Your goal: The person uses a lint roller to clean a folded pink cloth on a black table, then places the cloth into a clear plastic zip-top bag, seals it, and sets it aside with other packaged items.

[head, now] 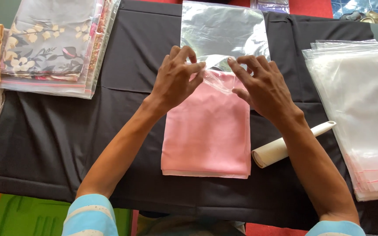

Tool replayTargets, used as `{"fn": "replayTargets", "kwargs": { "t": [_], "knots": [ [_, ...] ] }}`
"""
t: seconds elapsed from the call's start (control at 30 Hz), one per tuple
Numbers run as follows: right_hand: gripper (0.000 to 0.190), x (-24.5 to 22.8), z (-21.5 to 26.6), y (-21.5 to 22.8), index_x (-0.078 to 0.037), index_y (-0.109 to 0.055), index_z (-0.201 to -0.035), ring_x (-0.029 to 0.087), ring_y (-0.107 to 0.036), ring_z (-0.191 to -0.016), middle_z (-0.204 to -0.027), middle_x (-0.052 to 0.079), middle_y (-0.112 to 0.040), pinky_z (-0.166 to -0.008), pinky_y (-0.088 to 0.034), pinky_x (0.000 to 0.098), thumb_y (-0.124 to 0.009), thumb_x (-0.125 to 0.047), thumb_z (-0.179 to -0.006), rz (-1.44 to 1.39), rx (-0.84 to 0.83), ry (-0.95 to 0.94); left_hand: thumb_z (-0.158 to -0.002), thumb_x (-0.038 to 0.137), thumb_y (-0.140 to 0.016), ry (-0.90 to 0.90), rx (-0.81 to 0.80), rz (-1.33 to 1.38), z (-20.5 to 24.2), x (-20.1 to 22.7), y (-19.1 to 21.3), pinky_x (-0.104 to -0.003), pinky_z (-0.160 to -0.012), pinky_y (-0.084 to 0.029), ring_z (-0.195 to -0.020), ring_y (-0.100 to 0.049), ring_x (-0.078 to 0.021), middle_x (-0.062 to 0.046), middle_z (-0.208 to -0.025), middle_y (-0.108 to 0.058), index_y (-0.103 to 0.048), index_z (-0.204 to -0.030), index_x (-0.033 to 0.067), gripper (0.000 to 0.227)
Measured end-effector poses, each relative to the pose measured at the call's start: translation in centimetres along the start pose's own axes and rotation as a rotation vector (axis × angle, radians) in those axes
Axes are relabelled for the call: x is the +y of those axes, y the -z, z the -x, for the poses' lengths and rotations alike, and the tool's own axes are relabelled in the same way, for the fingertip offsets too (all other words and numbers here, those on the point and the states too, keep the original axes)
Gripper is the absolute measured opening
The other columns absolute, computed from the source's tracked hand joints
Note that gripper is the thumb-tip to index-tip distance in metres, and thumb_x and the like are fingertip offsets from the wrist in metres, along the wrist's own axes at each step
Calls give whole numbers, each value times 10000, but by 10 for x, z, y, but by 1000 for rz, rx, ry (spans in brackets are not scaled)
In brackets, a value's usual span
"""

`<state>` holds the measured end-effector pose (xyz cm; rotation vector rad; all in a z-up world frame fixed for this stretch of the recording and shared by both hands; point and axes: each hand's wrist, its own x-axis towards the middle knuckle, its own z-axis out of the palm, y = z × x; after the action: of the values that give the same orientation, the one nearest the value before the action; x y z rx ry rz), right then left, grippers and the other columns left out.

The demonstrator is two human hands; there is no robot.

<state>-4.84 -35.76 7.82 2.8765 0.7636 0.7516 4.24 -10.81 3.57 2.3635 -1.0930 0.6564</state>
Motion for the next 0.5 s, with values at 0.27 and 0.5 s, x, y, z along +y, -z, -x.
{"fn": "replayTargets", "kwargs": {
  "t": [0.27, 0.5],
  "knots": [
    [720, 7, 3, -11, -180, -604, -1486, 362, -525, -1210, -1491, 188, -410, -867, -475, 507, -898, -327, -846, 43, 14, -18, -916, 58, -739, 184, -25, 42, -12, -35, -29, -401, -547, -582, -764, -562, -291, -95, -884, -528, -806, -993, 46, 103],
    [334, 4, 5, 6, -24, -605, -1212, 343, -610, -976, -1149, 173, -582, -709, -515, 447, -784, -209, -1000, -92, 35, -229, -848, 42, -736, 348, -8, -181, -3, -92, -74, -422, -650, -580, -850, -607, -340, -65, -852, -626, -818, -896, 114, 119]
  ]
}}
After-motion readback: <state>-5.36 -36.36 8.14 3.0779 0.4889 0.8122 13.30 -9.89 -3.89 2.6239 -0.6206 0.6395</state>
